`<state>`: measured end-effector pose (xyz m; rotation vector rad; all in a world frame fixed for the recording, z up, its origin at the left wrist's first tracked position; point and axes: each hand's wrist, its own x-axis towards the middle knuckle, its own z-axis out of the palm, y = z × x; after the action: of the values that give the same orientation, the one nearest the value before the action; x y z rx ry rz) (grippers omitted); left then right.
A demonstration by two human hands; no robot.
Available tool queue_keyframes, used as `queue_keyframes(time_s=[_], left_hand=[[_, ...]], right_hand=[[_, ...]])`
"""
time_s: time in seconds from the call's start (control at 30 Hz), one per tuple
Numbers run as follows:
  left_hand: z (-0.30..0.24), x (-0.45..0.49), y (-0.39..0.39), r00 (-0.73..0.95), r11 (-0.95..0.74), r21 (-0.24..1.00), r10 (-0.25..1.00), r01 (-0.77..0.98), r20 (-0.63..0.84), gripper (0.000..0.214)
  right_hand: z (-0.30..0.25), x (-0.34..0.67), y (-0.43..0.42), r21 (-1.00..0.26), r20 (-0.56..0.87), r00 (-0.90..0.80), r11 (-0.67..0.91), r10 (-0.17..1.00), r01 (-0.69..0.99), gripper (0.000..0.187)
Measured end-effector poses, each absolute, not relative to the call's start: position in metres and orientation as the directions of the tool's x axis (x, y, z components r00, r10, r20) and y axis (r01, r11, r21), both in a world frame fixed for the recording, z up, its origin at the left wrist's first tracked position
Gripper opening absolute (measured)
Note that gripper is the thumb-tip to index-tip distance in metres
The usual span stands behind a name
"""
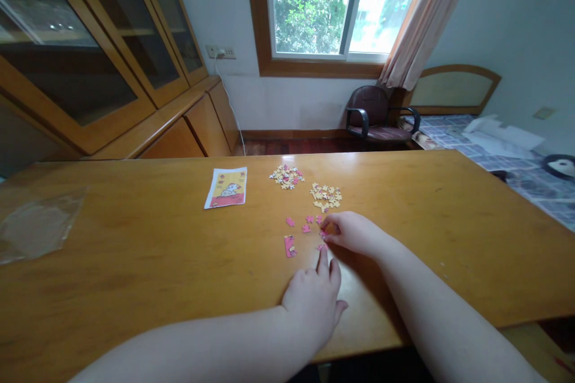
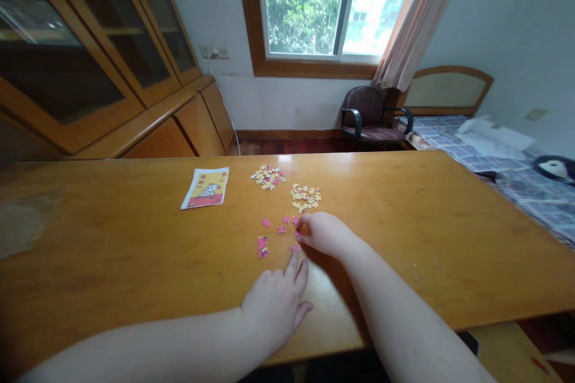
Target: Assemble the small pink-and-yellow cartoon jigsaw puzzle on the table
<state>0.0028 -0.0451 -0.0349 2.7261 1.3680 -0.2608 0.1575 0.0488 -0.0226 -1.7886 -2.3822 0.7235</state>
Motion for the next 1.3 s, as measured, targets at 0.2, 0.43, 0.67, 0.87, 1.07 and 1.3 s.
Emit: queue_keyframes(time_s=[0.2, 0.43, 0.67, 0.87, 1.07, 1.3], left_hand=[[-0.0337, 0.0034, -0.0458, 0.584, -0.595, -0.008, 0.791, 0.804, -0.180, 0.070], [-0.0352, 0.0030, -0.0453, 0.588, -0.598, 0.002, 0.788, 0.802, -0.185, 0.070], [-0.0370, 0.0030, -0.0458, 0.582, -0.593, -0.017, 0.794, 0.805, -0.174, 0.071], [-0.0365, 0.0030, -0.0455, 0.582, -0.593, -0.010, 0.793, 0.805, -0.183, 0.070], [-0.0358, 0.0038, -0.0459, 0.577, -0.590, -0.016, 0.796, 0.808, -0.183, 0.070], [-0.0342, 0.0038, -0.0453, 0.583, -0.596, -0.012, 0.789, 0.803, -0.195, 0.070]], right_hand=[[-0.0255, 0.1577, 0.0503, -0.435, -0.241, -0.327, 0.200, 0.914, 0.878, 0.014], [-0.0310, 0.1588, 0.0515, -0.510, -0.275, -0.336, 0.159, 0.901, 0.845, 0.011], [-0.0287, 0.1581, 0.0507, -0.626, -0.263, -0.338, 0.106, 0.904, 0.773, 0.006], [-0.0266, 0.1584, 0.0513, -0.740, -0.274, -0.350, 0.037, 0.896, 0.672, 0.023], [-0.0306, 0.1544, 0.0518, -0.761, -0.259, -0.315, 0.008, 0.913, 0.649, 0.013], [-0.0318, 0.1536, 0.0536, -0.761, -0.268, -0.264, -0.035, 0.927, 0.648, 0.017]])
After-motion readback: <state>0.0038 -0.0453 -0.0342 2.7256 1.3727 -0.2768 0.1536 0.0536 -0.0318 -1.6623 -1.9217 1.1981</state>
